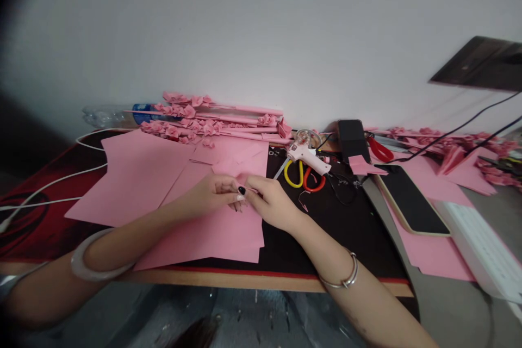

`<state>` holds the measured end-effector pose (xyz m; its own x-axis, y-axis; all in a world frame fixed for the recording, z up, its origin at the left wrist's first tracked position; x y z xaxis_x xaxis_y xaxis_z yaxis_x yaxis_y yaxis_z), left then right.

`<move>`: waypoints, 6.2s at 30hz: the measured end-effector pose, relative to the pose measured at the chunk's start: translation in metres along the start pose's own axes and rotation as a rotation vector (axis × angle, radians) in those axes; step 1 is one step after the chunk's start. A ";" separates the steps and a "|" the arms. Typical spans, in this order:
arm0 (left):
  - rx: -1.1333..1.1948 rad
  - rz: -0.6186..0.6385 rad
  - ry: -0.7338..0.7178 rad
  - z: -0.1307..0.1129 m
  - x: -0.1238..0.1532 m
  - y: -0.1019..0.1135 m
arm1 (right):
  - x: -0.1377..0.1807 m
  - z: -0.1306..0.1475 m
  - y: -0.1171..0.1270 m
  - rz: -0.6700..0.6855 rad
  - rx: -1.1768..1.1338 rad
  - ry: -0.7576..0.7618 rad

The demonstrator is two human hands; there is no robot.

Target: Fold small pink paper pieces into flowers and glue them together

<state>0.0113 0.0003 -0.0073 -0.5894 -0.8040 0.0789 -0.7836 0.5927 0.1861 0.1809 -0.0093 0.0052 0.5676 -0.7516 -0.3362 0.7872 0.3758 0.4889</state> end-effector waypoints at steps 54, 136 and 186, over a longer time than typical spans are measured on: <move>0.275 -0.115 0.125 0.007 -0.005 0.004 | -0.002 -0.002 0.002 -0.114 0.036 -0.063; 0.046 -0.025 0.036 -0.003 0.001 0.007 | -0.001 -0.005 0.003 0.067 0.048 -0.234; -0.048 -0.061 -0.041 0.000 -0.002 0.001 | -0.001 -0.008 0.003 -0.204 -0.127 -0.166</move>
<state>0.0118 0.0029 -0.0069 -0.5493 -0.8352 0.0265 -0.8084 0.5392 0.2361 0.1851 -0.0027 0.0005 0.3555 -0.8929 -0.2762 0.9109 0.2647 0.3166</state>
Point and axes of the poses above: each hand's wrist, its own x-axis away from the middle knuckle, its own y-axis out of the back of the hand, z = x × y, the point moved 1 cm from there along -x, towards the middle knuckle, and after that the axes turned 9 degrees about -x, right-handed, at the moved point
